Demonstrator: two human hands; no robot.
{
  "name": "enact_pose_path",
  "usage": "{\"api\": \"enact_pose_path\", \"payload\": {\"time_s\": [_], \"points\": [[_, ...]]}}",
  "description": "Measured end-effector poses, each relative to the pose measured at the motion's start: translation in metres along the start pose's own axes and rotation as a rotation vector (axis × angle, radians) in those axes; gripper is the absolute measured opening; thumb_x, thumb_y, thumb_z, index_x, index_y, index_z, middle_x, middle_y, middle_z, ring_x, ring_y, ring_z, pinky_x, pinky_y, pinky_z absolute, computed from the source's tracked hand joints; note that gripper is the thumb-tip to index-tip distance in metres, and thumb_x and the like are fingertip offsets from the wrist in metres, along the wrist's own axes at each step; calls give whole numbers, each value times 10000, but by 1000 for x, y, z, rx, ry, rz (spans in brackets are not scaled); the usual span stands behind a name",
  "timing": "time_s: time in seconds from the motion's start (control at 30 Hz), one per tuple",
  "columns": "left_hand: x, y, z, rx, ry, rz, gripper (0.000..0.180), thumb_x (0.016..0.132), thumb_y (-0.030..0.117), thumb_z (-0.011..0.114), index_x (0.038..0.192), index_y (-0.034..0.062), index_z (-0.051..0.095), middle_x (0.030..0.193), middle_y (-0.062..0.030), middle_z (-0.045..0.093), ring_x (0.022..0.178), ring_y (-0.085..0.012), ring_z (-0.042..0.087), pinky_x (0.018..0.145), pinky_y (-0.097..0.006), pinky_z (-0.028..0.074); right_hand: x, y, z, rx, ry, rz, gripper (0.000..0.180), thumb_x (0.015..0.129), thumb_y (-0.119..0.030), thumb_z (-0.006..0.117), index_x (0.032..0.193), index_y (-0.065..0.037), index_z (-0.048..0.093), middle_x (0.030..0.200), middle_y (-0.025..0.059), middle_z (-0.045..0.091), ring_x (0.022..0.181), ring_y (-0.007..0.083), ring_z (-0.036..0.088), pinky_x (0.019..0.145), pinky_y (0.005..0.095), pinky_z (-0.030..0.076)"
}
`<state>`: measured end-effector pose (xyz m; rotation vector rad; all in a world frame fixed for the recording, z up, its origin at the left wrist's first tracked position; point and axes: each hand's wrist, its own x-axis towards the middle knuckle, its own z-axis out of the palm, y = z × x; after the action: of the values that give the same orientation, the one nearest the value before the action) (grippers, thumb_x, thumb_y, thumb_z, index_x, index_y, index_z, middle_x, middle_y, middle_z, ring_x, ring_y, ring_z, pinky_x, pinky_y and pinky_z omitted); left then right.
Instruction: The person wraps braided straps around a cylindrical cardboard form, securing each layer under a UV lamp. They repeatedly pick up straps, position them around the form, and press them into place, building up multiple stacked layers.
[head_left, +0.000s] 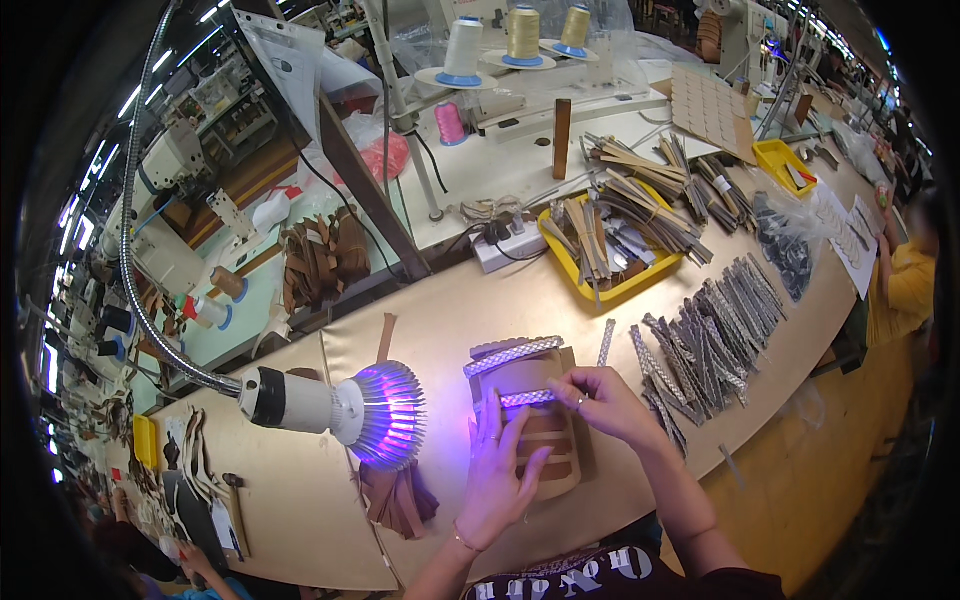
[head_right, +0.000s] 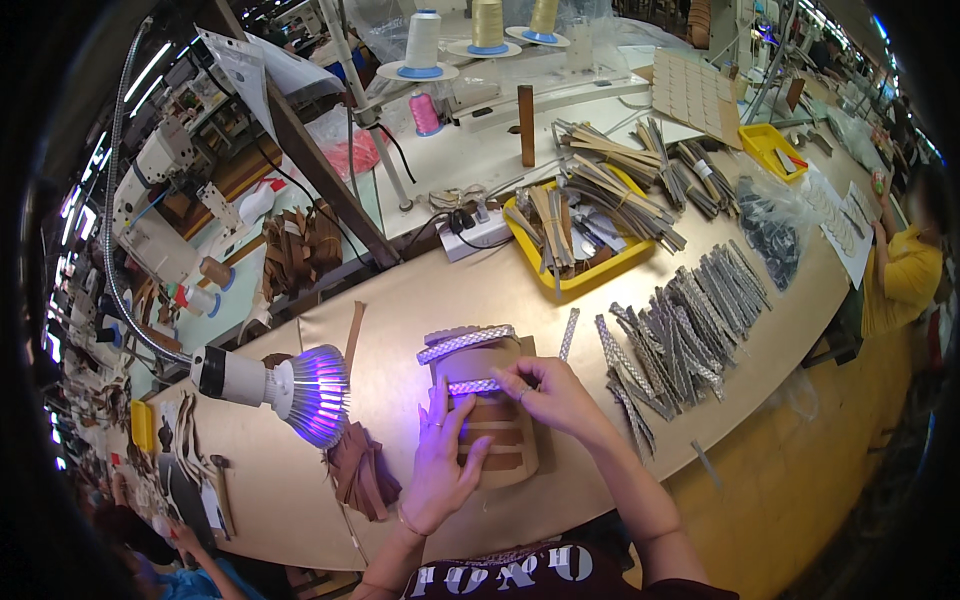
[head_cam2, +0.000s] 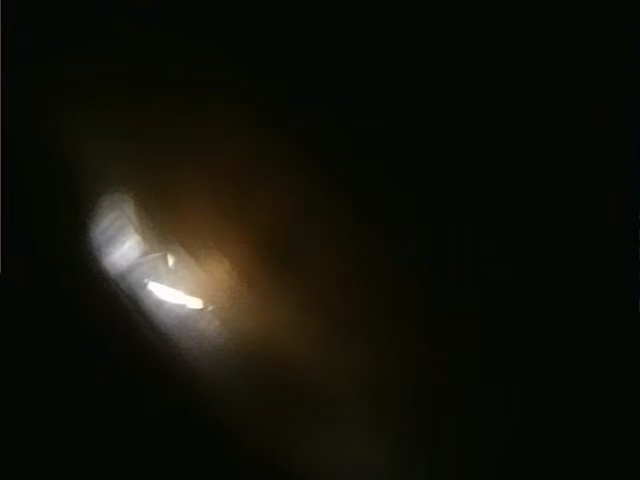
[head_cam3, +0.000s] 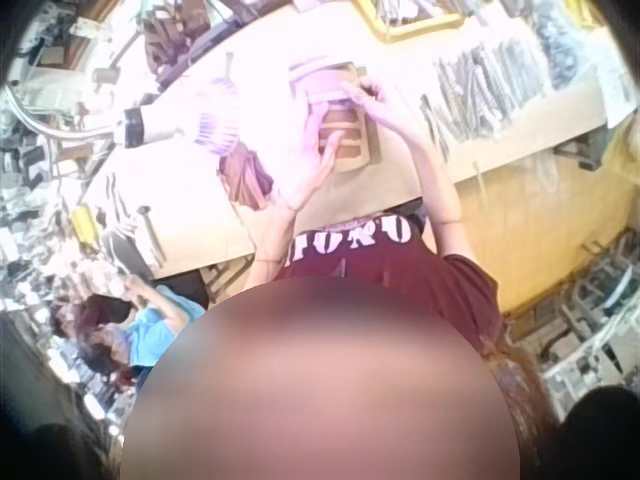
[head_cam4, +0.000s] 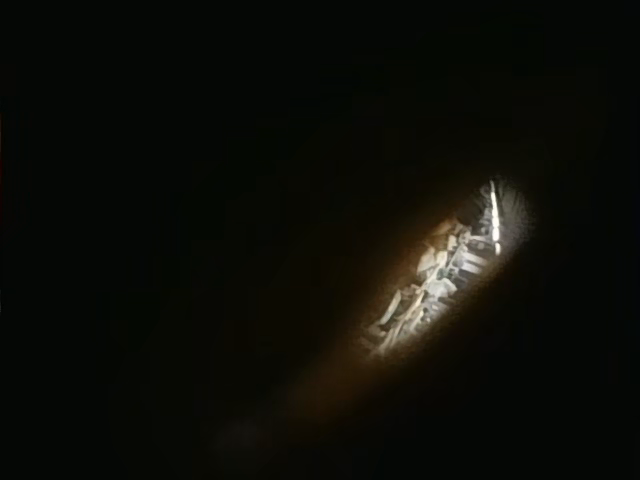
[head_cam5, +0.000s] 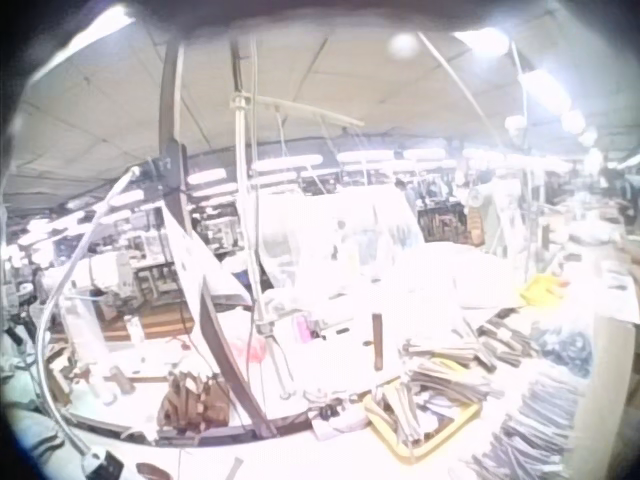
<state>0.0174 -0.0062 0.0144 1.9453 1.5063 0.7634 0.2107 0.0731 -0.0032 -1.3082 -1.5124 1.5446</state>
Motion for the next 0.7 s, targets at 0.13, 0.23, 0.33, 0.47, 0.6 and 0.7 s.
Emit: {"api": "enact_pose_path", "payload": {"time_s": [0.13, 0.23, 0.33, 0.47, 0.6, 0.7], "points": [[-2, 3, -4, 56, 43, 26, 600, 928, 233, 636, 1450, 64, 394, 1583, -281, 129, 1465, -450, 154, 1179, -555, 89, 1, -9, 2, 34, 27, -58, 310, 973, -292, 628, 865, -5, 673, 714, -63, 551, 677, 31, 453, 623, 225, 392], [1, 5, -8, 112, 122, 58, 672, 936, 286, 626, 1493, 61, 324, 1587, -281, 115, 1473, -453, 111, 1168, -592, 50, 9, -16, -10, 101, 59, 1, 285, 966, -279, 637, 856, -19, 676, 701, -72, 540, 664, 22, 430, 601, 218, 363], [13, 1, -10, 154, 173, 84, 724, 945, 320, 613, 1514, 35, 268, 1588, -279, 117, 1475, -456, 95, 1164, -605, 46, 26, -21, -21, 70, 64, -72, 296, 962, -295, 641, 860, -20, 681, 680, -67, 542, 632, 29, 426, 570, 220, 361], [41, -12, -8, 143, 146, 42, 749, 954, 333, 594, 1520, 3, 231, 1581, -287, 131, 1470, -467, 101, 1167, -598, 66, 49, -18, -26, -50, 83, -58, 342, 948, -335, 651, 842, -11, 679, 669, -44, 553, 609, 45, 438, 542, 231, 361], [53, -21, -2, 148, 71, 7, 705, 966, 286, 559, 1524, 19, 220, 1586, -270, 139, 1474, -450, 113, 1176, -572, 60, 57, -8, -27, -183, 109, 5, 365, 926, -360, 670, 842, -6, 677, 660, -12, 566, 614, 63, 466, 546, 245, 372], [52, -23, 0, 105, 57, -8, 702, 972, 297, 550, 1528, 28, 218, 1586, -261, 157, 1476, -440, 119, 1178, -568, 62, 56, 0, -25, -225, 143, 39, 358, 910, -349, 690, 860, 5, 678, 668, 23, 593, 608, 84, 497, 562, 263, 414]]}}
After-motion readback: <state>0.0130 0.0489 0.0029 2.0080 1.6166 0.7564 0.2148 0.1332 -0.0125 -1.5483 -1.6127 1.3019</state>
